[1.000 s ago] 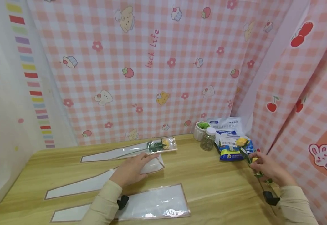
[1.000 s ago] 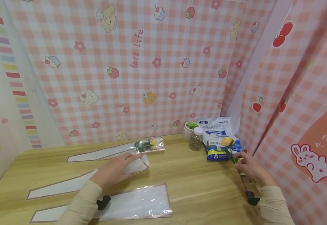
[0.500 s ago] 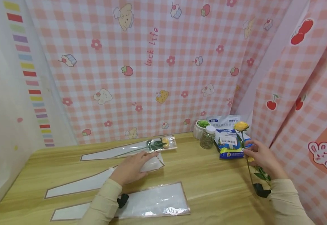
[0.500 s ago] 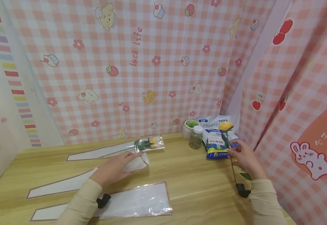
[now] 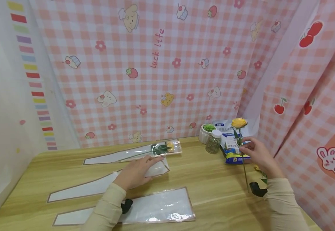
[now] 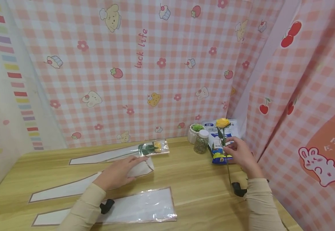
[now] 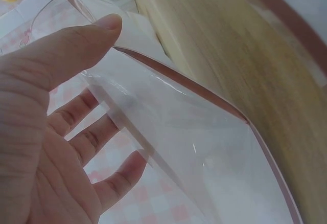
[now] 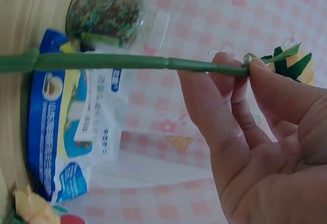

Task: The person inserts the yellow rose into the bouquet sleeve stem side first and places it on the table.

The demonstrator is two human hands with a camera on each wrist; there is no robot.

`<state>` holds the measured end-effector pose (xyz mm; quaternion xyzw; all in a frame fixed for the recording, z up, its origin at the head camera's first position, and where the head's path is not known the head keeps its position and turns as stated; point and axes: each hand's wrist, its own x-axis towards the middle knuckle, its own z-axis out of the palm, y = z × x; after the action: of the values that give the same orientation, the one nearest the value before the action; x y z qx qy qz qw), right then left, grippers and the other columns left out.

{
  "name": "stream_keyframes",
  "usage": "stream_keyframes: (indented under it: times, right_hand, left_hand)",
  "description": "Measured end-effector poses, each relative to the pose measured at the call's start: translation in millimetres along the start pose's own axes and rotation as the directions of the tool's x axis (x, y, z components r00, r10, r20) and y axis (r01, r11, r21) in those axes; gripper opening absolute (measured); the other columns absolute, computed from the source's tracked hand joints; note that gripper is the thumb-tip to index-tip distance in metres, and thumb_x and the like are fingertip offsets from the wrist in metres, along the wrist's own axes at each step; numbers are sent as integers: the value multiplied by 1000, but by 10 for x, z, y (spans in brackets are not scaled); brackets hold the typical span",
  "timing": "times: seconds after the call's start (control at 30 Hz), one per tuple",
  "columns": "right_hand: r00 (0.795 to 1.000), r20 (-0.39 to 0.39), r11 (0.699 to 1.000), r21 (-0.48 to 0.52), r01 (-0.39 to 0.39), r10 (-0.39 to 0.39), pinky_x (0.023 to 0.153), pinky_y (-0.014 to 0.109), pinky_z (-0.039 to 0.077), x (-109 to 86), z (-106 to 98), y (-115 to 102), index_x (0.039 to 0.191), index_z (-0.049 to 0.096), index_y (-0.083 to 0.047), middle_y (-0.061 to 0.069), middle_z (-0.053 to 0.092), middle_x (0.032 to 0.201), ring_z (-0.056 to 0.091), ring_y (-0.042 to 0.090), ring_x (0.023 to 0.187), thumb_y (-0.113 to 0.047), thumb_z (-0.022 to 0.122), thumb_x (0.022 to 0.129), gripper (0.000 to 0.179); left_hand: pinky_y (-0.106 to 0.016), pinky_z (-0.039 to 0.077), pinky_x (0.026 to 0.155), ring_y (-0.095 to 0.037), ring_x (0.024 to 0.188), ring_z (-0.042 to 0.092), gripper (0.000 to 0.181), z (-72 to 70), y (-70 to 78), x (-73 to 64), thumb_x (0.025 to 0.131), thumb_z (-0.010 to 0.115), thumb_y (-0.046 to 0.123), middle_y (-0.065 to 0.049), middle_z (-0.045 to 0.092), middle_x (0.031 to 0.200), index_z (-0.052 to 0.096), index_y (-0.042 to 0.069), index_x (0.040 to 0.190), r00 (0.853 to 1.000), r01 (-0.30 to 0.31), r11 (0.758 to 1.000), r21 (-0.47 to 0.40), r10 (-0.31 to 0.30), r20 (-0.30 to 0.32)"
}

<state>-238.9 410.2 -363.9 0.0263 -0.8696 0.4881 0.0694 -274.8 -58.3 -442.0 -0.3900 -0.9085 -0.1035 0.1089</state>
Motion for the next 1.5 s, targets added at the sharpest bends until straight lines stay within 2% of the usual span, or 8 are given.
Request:
stream_keyframes:
  times: [0.3, 0.5, 0.7, 0.93, 1.03, 1.13, 1.3, 1.5]
  right_hand:
    - [999, 15, 994, 99, 35, -37, 67, 41, 63, 57, 143, -47, 125, 41, 10, 1, 62, 90, 66, 10, 78, 0, 54, 103, 28]
    - [999, 10, 992, 118, 37, -38, 72, 48, 63, 89, 204, -99, 127, 42, 7, 4, 61, 96, 66, 10, 82, -5, 54, 104, 28]
    - [999, 0, 988, 147, 38, -39, 72, 45, 63, 131, 273, -156, 126, 41, 5, 11, 59, 101, 67, 13, 84, -9, 56, 105, 29]
    - [996, -65, 984, 162, 77, -68, 77, 52, 61, 166, 354, -186, 132, 42, 6, 13, 57, 104, 67, 9, 83, -11, 57, 104, 36]
    - [994, -81, 983, 164, 82, -69, 74, 48, 63, 184, 377, -175, 135, 42, 5, 10, 58, 104, 68, 9, 83, -12, 59, 104, 39]
    - [994, -82, 981, 176, 87, -73, 71, 42, 63, 201, 405, -166, 139, 41, 4, 9, 60, 105, 68, 9, 83, -12, 60, 103, 44]
    - [995, -54, 981, 169, 96, -89, 72, 46, 63, 225, 468, -171, 145, 36, 3, 9, 64, 104, 69, 10, 84, -10, 62, 102, 52]
    - [990, -56, 974, 182, 137, -129, 71, 45, 63, 227, 504, -185, 149, 35, -3, 14, 65, 104, 70, 12, 84, -7, 62, 101, 55]
  left_hand:
    - [-40, 60, 80, -22, 97, 67, 86, -23, 9, -2, 87, 83, 27, -6, 59, 132, 35, 30, 158, 1000, 4, 1000, 4, -4, 6]
    - [-41, 60, 83, -24, 99, 67, 87, -30, 10, 3, 86, 83, 25, -8, 59, 133, 35, 30, 158, 1000, 12, 1000, -1, -12, 12]
    - [-42, 59, 84, -25, 101, 68, 88, -25, 11, 6, 86, 84, 25, -8, 59, 133, 35, 30, 158, 1000, 12, 1000, -3, -12, 17]
    - [-44, 58, 87, -26, 103, 67, 86, -44, 10, 2, 86, 83, 25, -8, 59, 133, 35, 31, 158, 999, 27, 1000, -2, -27, 28]
    - [-45, 58, 89, -26, 104, 66, 85, -55, 7, -1, 86, 83, 25, -7, 60, 131, 37, 31, 158, 999, 29, 1000, -2, -29, 23]
    - [-45, 58, 88, -26, 103, 67, 85, -63, 9, -4, 86, 84, 25, -8, 61, 129, 38, 30, 157, 1000, 23, 1000, 0, -23, 10]
    - [-44, 59, 85, -26, 99, 68, 85, -52, 11, -16, 85, 84, 26, -8, 61, 129, 39, 28, 157, 1000, 14, 1000, 9, -14, -6]
    - [-45, 58, 89, -26, 103, 68, 87, -35, 14, -6, 84, 85, 27, -8, 60, 132, 38, 29, 157, 1000, 24, 999, 27, -24, 4]
